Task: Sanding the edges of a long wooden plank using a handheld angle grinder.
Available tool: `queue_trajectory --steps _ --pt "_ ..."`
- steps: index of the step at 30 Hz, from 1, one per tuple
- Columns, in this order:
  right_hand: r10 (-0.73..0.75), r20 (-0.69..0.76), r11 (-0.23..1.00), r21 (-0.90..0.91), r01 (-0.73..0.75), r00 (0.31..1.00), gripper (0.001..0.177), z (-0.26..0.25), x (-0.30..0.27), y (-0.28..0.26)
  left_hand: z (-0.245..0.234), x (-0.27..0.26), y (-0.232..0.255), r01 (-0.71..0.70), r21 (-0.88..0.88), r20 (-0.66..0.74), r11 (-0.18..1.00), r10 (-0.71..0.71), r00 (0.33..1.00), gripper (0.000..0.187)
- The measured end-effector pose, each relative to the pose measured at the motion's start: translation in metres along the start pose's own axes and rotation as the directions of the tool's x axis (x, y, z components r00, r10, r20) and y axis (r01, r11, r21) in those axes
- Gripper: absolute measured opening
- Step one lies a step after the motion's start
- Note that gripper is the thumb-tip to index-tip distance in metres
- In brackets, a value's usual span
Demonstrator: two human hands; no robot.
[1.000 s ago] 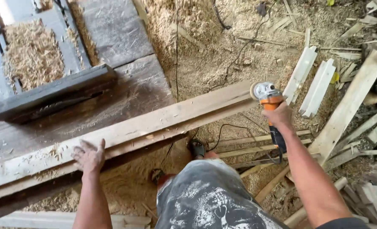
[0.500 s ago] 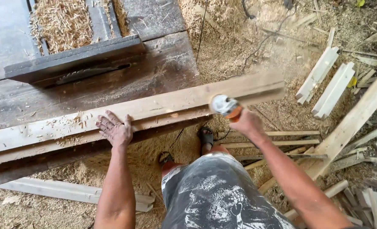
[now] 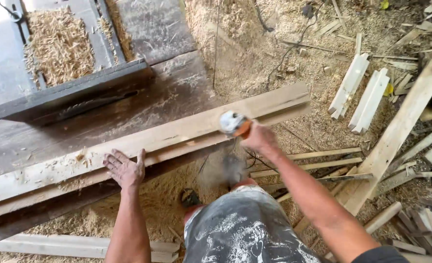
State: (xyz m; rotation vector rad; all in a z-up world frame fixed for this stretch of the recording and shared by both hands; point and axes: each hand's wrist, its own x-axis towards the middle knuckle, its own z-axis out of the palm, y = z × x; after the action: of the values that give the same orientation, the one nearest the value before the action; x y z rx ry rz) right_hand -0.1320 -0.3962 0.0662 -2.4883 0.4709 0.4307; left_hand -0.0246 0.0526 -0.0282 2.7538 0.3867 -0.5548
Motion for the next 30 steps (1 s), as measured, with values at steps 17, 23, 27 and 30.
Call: queue_trajectory --steps 17,23,27,30 --pt "0.448 -0.189 0.892 0.163 -0.422 0.874 0.068 -0.071 0.017 0.24 0.014 0.009 -0.002 0.026 0.129 -0.059 0.991 -0.019 0.998 0.132" --pt "0.591 -0.143 0.8 0.226 -0.555 0.794 0.066 -0.084 0.017 0.277 0.016 0.01 -0.003 0.076 0.108 -0.032 0.991 -0.073 0.997 0.133" --pt "0.558 -0.28 0.829 0.239 -0.506 0.781 0.074 -0.068 0.026 0.315 0.014 0.012 -0.002 0.058 0.117 -0.047 0.991 -0.053 0.997 0.134" --pt "0.498 -0.348 0.866 0.252 -0.433 0.794 0.076 -0.077 0.04 0.304 0.012 0.008 0.005 0.094 0.066 -0.034 0.993 -0.092 0.995 0.134"
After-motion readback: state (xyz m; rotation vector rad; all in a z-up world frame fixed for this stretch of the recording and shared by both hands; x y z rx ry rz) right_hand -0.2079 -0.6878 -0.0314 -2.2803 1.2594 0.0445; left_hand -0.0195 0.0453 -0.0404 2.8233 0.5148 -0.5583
